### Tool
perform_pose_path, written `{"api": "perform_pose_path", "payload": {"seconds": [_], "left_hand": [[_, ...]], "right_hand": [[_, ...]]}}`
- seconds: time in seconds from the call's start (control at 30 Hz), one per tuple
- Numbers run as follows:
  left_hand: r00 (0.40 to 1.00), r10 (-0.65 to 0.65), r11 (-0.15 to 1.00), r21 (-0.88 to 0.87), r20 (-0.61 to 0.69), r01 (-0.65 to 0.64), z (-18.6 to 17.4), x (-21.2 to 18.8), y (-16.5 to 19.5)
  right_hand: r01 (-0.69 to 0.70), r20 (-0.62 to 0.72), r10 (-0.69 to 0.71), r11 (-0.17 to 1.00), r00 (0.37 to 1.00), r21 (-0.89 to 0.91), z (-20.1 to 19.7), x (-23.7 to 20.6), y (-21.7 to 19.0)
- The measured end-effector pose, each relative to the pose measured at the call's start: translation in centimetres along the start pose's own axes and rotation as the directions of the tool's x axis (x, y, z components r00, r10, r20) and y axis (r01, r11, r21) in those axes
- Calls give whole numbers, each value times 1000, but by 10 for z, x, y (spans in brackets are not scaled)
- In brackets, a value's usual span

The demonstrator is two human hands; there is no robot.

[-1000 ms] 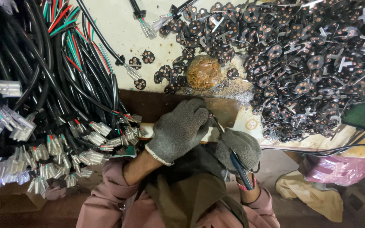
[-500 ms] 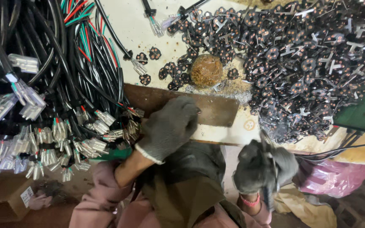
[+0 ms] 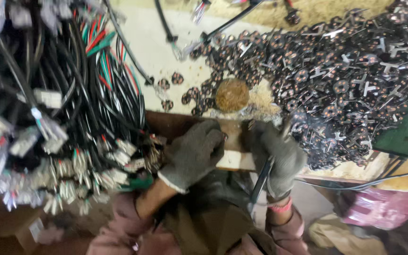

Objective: The person solders electrical wire ends onto plug connectors at a workbench. They hold a wire in one gloved hand and a soldering iron in the other, apply solder to the connector, then place the finished plug with a large pile of completed connectors and pick up the next wire to repeat the process.

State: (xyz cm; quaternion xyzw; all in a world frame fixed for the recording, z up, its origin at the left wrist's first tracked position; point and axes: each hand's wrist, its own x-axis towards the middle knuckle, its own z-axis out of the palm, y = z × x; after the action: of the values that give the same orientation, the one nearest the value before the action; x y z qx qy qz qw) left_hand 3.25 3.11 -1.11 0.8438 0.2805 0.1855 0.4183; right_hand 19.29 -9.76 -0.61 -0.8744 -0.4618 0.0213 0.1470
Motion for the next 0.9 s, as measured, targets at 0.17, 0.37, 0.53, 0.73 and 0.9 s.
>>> {"api": "perform_pose_path", "payload": {"seconds": [0.17, 0.37, 0.53, 0.73, 0.9], "left_hand": [[1000, 8, 1000, -12, 4, -8, 4, -2, -1], [998, -16, 997, 75, 59, 11, 10, -1, -4], [1000, 1, 998, 56, 9, -1, 11, -5, -6], [1000, 27, 999, 26, 9, -27, 6, -6, -6], [999, 36, 999, -3, 18, -35, 6, -3, -7]], "right_hand": [[-125, -208, 252, 867, 945, 482, 5, -43, -3], [-14, -115, 66, 916, 991, 401, -3, -34, -26], [165, -32, -167, 891, 985, 423, -20, -10, 2], [-141, 530, 58, 983, 846, 118, -36, -9, -18], [45, 326, -76, 994, 942, 103, -36, 0, -34]]}}
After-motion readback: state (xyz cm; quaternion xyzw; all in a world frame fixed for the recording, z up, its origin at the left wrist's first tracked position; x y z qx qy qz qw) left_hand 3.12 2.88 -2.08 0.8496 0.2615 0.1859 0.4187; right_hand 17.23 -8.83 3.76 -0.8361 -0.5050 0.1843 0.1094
